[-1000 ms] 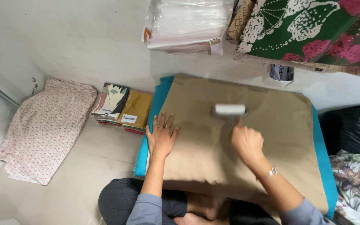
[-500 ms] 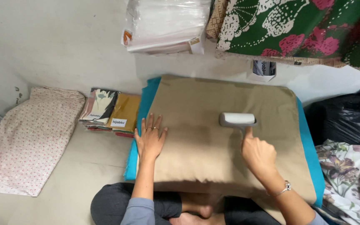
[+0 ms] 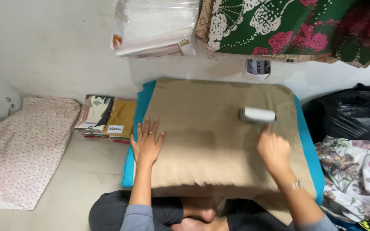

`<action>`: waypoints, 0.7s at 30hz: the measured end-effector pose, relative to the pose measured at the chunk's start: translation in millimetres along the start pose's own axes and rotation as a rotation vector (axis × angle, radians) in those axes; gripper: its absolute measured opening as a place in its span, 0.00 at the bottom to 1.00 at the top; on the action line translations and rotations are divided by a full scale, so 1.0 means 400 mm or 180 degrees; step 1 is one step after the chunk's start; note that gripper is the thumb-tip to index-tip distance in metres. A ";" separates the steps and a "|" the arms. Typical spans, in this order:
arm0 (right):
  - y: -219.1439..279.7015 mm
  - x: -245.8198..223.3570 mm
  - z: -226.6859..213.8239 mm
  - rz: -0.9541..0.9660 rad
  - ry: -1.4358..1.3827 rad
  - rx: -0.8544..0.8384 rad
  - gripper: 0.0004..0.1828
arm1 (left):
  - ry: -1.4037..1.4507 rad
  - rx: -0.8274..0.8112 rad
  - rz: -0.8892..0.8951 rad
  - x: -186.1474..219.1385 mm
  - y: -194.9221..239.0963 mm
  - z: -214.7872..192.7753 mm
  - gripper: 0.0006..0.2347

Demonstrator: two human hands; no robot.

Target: The person smooths a beige fabric on a blue mat using a lint roller, then folds the fabric multiple times into a compact rectangular shape.

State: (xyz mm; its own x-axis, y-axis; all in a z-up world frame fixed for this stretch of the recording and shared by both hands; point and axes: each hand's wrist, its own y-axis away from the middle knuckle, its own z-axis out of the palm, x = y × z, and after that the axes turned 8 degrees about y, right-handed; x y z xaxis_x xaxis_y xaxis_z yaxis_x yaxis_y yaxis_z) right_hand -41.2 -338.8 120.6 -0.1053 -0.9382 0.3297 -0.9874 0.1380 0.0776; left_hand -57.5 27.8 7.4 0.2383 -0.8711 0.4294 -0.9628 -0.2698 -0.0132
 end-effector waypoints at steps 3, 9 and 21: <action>0.054 0.061 0.086 -0.0025 -0.0017 -0.0195 0.32 | -0.0035 0.0015 0.0005 -0.002 -0.002 0.008 0.24; -0.352 0.151 0.374 0.0565 0.0342 0.1261 0.24 | -0.0115 0.0036 0.0011 -0.009 -0.005 0.017 0.25; 0.041 0.193 0.181 0.0438 -0.0083 -0.0173 0.29 | -0.0078 -0.0003 -0.0025 -0.008 -0.001 0.016 0.25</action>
State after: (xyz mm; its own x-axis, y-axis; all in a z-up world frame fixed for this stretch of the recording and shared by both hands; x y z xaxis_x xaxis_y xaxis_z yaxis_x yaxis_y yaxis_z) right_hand -74.0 -431.8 79.2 -0.2429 -0.9171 0.3162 -0.9556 0.2822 0.0845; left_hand -56.9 28.3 0.3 0.2488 -0.8788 0.4073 -0.9610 -0.2762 -0.0090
